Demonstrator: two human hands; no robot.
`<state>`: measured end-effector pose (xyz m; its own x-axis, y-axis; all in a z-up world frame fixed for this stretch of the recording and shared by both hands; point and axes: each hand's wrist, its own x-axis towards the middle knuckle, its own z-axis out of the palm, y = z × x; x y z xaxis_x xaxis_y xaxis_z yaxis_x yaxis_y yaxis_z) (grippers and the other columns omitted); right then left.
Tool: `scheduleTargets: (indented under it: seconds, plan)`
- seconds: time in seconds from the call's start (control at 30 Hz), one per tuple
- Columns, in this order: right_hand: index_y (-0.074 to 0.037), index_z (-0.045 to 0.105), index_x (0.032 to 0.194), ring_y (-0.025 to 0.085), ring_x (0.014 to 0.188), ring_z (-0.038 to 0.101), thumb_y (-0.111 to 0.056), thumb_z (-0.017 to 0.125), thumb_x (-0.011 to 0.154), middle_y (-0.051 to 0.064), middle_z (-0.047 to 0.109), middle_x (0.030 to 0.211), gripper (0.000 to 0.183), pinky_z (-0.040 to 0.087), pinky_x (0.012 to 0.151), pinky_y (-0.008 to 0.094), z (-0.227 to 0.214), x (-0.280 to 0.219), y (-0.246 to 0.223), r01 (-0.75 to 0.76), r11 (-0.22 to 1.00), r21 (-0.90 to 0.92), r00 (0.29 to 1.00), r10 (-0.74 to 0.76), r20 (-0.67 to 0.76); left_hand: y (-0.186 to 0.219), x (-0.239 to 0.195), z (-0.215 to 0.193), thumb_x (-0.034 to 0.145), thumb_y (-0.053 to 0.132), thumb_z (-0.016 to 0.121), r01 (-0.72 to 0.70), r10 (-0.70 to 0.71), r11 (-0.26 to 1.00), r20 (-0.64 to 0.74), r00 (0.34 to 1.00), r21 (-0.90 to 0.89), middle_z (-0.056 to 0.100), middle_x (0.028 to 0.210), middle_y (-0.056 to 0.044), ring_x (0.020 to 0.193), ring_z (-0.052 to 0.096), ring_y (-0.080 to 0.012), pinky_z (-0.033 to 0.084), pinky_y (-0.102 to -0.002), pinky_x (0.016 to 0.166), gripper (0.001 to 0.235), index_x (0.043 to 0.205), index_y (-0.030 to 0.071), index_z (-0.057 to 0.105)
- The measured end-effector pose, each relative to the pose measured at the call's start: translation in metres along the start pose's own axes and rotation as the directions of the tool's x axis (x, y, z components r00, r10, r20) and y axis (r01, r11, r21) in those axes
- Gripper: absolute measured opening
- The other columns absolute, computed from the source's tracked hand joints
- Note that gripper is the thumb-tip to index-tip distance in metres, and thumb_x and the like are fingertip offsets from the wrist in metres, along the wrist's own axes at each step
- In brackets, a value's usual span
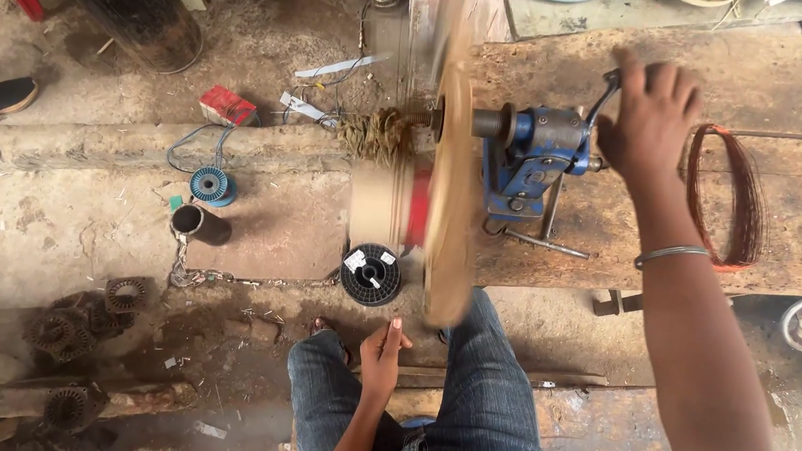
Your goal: Manually winding copper wire onto a component using a mechanical winding machine.
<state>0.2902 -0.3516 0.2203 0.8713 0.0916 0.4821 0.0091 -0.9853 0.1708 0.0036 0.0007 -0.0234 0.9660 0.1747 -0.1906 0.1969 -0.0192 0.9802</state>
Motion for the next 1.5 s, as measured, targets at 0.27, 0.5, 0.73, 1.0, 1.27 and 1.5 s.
scheduleTargets:
  seconds: [0.27,0.5,0.73,1.0,1.27,1.5]
  plan:
    - [-0.025,0.047,0.149,0.042,0.134,0.046,-0.030,0.079,0.088,0.021,0.055,0.133,0.069,0.035,0.115,0.058,0.028,-0.035,-0.021,-0.087,0.994,0.070,0.949,0.062,0.308,0.004,-0.002,-0.005,0.103,0.034,0.054,0.058,-0.055,0.997,-0.055,0.997,0.049,0.049,0.049,-0.001,0.043,0.033,-0.0073,0.026,-0.032,0.045,0.051,0.063,0.002,0.064]
    - [-0.022,0.063,0.111,0.039,0.127,0.048,-0.052,0.071,0.084,0.018,0.058,0.128,0.041,0.034,0.106,0.061,0.062,-0.095,-0.024,0.049,0.997,-0.060,0.977,-0.036,0.210,0.006,-0.002,-0.005,0.105,0.033,0.054,0.010,-0.008,0.999,-0.037,0.999,0.045,0.052,0.051,-0.001,0.044,0.035,-0.0065,0.028,-0.030,0.046,0.052,0.063,0.003,0.063]
    - [-0.013,0.072,0.114,0.031,0.113,0.058,-0.034,0.068,0.096,0.011,0.065,0.109,0.028,0.036,0.106,0.056,-0.007,-0.161,-0.037,-0.013,0.995,0.100,0.971,-0.011,0.239,0.006,-0.006,-0.006,0.103,0.031,0.056,-0.022,0.023,1.000,-0.037,0.999,0.012,0.057,0.053,-0.002,0.046,0.039,-0.0066,0.032,-0.031,0.047,0.050,0.064,0.001,0.063]
    - [-0.014,0.076,0.100,0.018,0.099,0.064,-0.011,0.076,0.094,0.000,0.073,0.096,0.006,0.039,0.115,0.047,-0.081,-0.175,-0.018,0.028,0.974,0.226,0.999,-0.022,-0.029,0.007,-0.009,-0.004,0.103,0.031,0.057,-0.038,0.039,0.999,-0.067,0.997,0.018,0.044,0.047,-0.001,0.043,0.033,-0.0070,0.025,-0.032,0.045,0.052,0.060,0.000,0.060]
    - [-0.009,0.079,0.104,0.018,0.106,0.071,-0.001,0.075,0.107,0.005,0.077,0.108,0.009,0.047,0.115,0.039,-0.116,-0.111,-0.001,0.102,0.953,0.286,0.963,-0.023,-0.270,0.014,-0.013,-0.002,0.103,0.031,0.057,-0.033,0.032,0.999,-0.039,0.999,-0.021,0.045,0.048,-0.001,0.044,0.035,-0.0055,0.026,-0.031,0.045,0.052,0.061,0.002,0.060]
    - [-0.006,0.078,0.109,0.022,0.107,0.076,0.013,0.063,0.092,0.008,0.077,0.111,0.030,0.052,0.118,0.044,-0.067,-0.027,0.020,0.178,0.948,0.265,0.916,-0.061,-0.396,0.004,-0.012,0.001,0.104,0.033,0.056,-0.031,0.030,0.997,0.010,1.000,0.076,0.051,0.049,-0.002,0.044,0.037,-0.0068,0.030,-0.031,0.046,0.053,0.061,0.001,0.062]
